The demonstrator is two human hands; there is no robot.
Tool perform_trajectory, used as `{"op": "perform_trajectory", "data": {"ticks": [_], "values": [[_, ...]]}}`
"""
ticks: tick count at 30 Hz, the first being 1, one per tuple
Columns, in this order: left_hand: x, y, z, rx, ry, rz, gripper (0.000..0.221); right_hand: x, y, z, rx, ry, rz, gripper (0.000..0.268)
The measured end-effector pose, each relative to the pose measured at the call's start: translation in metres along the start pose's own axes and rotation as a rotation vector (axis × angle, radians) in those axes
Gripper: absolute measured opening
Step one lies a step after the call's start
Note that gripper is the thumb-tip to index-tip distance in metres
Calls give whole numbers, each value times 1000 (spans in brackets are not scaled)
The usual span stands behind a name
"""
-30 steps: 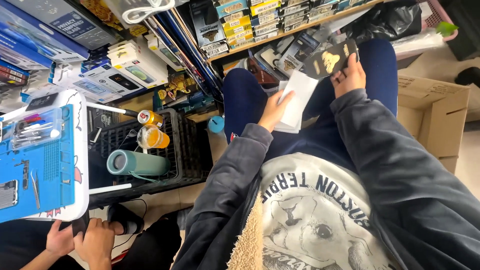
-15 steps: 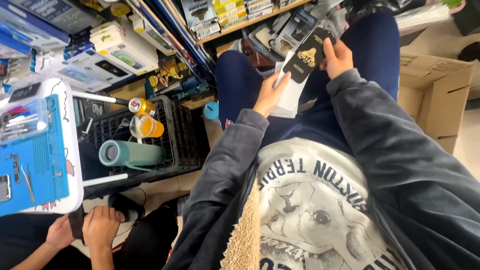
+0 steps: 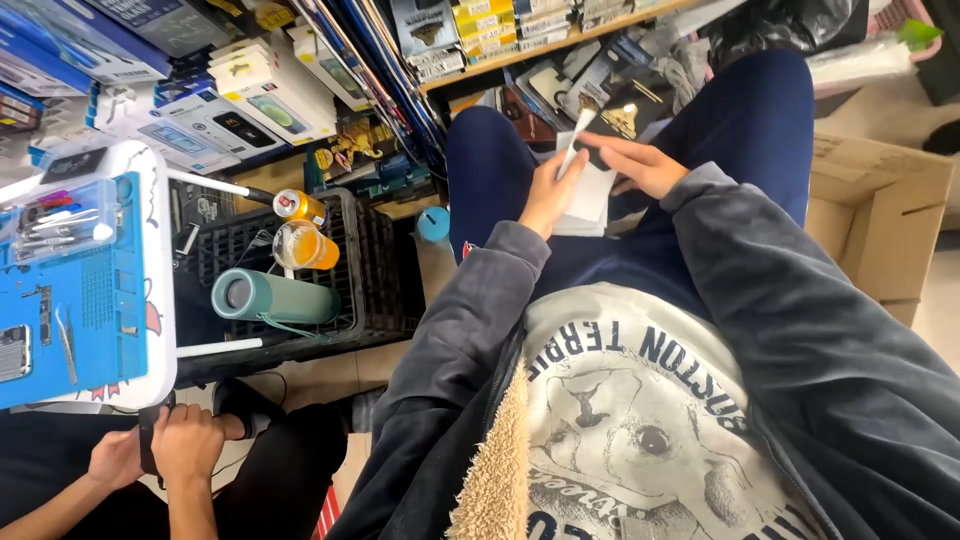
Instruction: Unboxing small electronic components from black packaging and placing them on white cards
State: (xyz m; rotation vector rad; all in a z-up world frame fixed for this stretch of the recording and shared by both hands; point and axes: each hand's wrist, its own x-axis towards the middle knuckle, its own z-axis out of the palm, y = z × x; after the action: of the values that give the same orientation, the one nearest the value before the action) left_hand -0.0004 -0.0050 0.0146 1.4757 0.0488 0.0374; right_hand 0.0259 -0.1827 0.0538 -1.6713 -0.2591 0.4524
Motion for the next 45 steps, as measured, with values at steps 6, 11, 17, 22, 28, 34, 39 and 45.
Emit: {"op": "perform_trajectory", "data": {"ticks": [6,11,17,22,28,34,39,45], "values": [[0,-10,6,-1,-37,-7,35,28,45,-37,165,319,-186,50],[6,-23,1,-15,-17,6,34,6,7,-4,7,82,-51,45],[10,-29,3,-13,8,8,33,10,8,-10,87,121,-47,41],[4,-22,6,6,10,-26,37,19,32,-30,164,296,-119,57],[12,-22,1,15,72,-13,34,6,7,-3,72,0,82,43],[5,7,0,-63,-43,-180,40,14,3,-24,105,324,107,65],[14,-13,-5,-16,66,-107,39,4,-10,-9,-142,-93,89,59],[7,-1,-4,-90,21,-157,43,19,7,-19,78,129,15,57]]}}
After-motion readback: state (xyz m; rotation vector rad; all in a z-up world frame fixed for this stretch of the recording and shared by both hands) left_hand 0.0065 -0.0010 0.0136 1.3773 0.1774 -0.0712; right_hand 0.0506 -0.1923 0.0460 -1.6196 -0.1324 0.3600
